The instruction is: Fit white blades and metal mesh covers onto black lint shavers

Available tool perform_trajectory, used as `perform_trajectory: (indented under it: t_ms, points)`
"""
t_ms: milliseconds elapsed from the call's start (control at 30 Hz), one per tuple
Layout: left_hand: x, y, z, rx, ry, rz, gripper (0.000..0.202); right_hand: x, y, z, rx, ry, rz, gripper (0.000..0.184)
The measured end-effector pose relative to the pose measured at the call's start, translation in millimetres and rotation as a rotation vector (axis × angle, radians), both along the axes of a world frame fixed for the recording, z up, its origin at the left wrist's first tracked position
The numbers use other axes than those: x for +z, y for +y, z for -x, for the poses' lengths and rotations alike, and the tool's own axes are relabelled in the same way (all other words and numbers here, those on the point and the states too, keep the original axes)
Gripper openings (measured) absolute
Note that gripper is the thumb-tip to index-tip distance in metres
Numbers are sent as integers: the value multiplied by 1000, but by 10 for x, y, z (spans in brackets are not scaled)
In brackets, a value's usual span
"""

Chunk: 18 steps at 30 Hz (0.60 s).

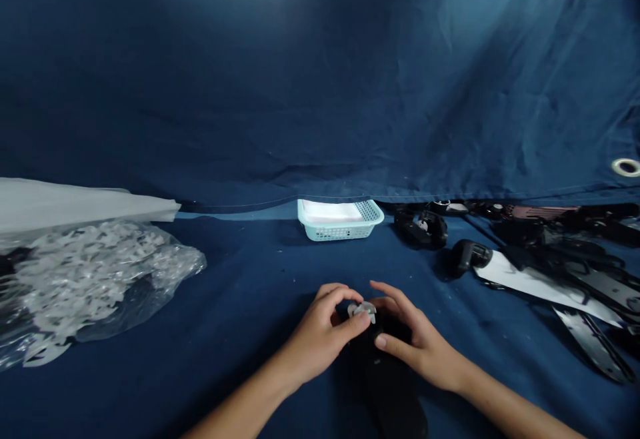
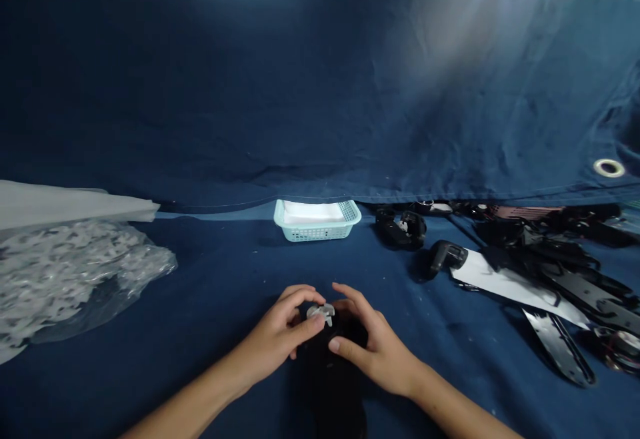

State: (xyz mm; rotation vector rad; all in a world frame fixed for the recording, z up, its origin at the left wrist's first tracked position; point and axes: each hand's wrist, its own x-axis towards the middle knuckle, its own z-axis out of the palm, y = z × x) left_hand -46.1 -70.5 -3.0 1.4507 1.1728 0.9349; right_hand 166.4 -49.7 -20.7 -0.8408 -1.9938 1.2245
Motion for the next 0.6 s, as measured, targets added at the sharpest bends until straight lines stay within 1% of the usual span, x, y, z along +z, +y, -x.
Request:
perform_trajectory:
  t_ms: [133, 233, 333, 533, 600]
  points:
    - [37, -11, -1, -6, 31, -41, 30, -3, -13, -4, -4, -21, -40, 65]
    - [41, -30, -10, -4, 39, -60, 28, -10, -26, -10, -8, -67, -110, 63]
    - [21, -46, -7, -9, 31, -76, 29, -17, -27, -22, 2, -115, -193, 58]
    - [-48, -67, -6, -7, 15, -92, 34, -27, -35, -38, 26, -138, -274, 50]
    - [-66, -71, -26, 6, 11, -95, 34, -16, -66, -31, 39, -151, -336, 48]
